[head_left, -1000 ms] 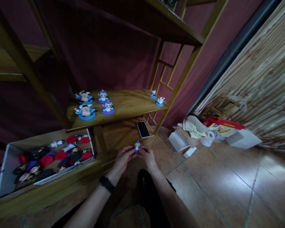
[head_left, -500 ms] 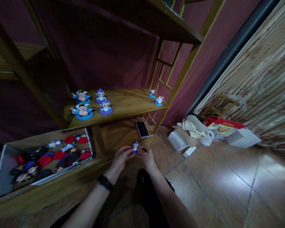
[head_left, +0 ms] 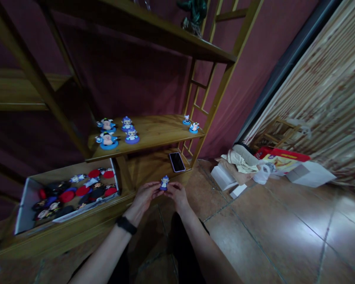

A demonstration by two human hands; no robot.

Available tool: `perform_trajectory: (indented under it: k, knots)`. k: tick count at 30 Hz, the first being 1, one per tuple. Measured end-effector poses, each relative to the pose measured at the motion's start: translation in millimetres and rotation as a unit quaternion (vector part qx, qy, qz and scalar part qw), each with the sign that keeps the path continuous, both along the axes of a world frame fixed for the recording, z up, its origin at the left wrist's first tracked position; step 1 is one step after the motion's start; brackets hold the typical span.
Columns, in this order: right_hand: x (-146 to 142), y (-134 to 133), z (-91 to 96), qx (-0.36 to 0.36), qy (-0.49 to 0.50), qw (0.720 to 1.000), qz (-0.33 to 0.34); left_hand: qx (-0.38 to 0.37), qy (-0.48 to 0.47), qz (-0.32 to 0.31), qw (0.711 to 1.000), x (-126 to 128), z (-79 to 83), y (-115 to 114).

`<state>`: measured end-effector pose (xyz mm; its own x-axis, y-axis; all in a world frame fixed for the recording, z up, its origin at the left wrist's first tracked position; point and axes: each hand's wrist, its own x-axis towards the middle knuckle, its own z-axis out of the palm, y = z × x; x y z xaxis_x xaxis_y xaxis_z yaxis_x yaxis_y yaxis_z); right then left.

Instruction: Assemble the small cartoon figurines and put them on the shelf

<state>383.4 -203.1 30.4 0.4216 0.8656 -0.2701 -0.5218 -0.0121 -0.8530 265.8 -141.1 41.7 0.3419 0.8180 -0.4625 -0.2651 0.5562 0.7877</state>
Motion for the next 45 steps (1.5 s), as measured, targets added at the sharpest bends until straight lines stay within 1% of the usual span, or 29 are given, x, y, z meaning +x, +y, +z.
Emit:
perform_trajectory:
  k: [3, 6, 10, 14, 16, 19, 22, 25, 30, 35, 41, 45]
  knots:
    - [-2, -11, 8.2, 0.009, -0.001, 1.000, 0.019, 0.005, -0.009, 0.017, 1.000, -4, 9.1, -13]
    - [-4, -20, 13.8, 0.011, -0.013, 0.999, 0.044, 0.002, -0.027, 0.037, 0.999, -10, 12.9, -27]
    - [-9, -31, 11.1, -0.006, -0.021, 0.998, 0.058, -0.016, -0.030, 0.036, 0.999, -17, 6.0, -40]
    - [-9, -40, 4.2, -0.015, -0.011, 0.998, 0.064, -0.015, -0.016, 0.043, 0.999, -17, -2.9, -54]
    - [-7, -44, 3.3, -0.017, -0.004, 0.998, 0.062, -0.006, -0.017, 0.043, 0.999, -15, -3.1, -61]
    - [-3, -47, 5.0, -0.017, 0.012, 0.997, 0.070, 0.003, -0.015, 0.040, 0.999, -12, 2.1, -70]
    - [-5, -47, 6.4, -0.023, 0.023, 0.997, 0.075, 0.002, 0.000, 0.057, 0.998, -13, 7.7, -73]
    - [-12, -41, 4.3, -0.033, 0.023, 0.997, 0.070, -0.005, 0.012, 0.078, 0.997, -18, 7.4, -71]
    - [-22, -32, -5.7, -0.054, 0.020, 0.994, 0.090, -0.027, 0.006, 0.098, 0.995, -28, -5.0, -68]
    - [-25, -32, -12.2, -0.060, 0.006, 0.993, 0.099, -0.028, -0.010, 0.123, 0.992, -32, -16.3, -73]
    - [-23, -36, -14.3, -0.040, 0.015, 0.992, 0.121, -0.032, -0.015, 0.138, 0.990, -33, -21.6, -76]
    - [-20, -37, -16.6, -0.039, 0.013, 0.991, 0.127, -0.021, -0.013, 0.143, 0.989, -31, -22.8, -77]
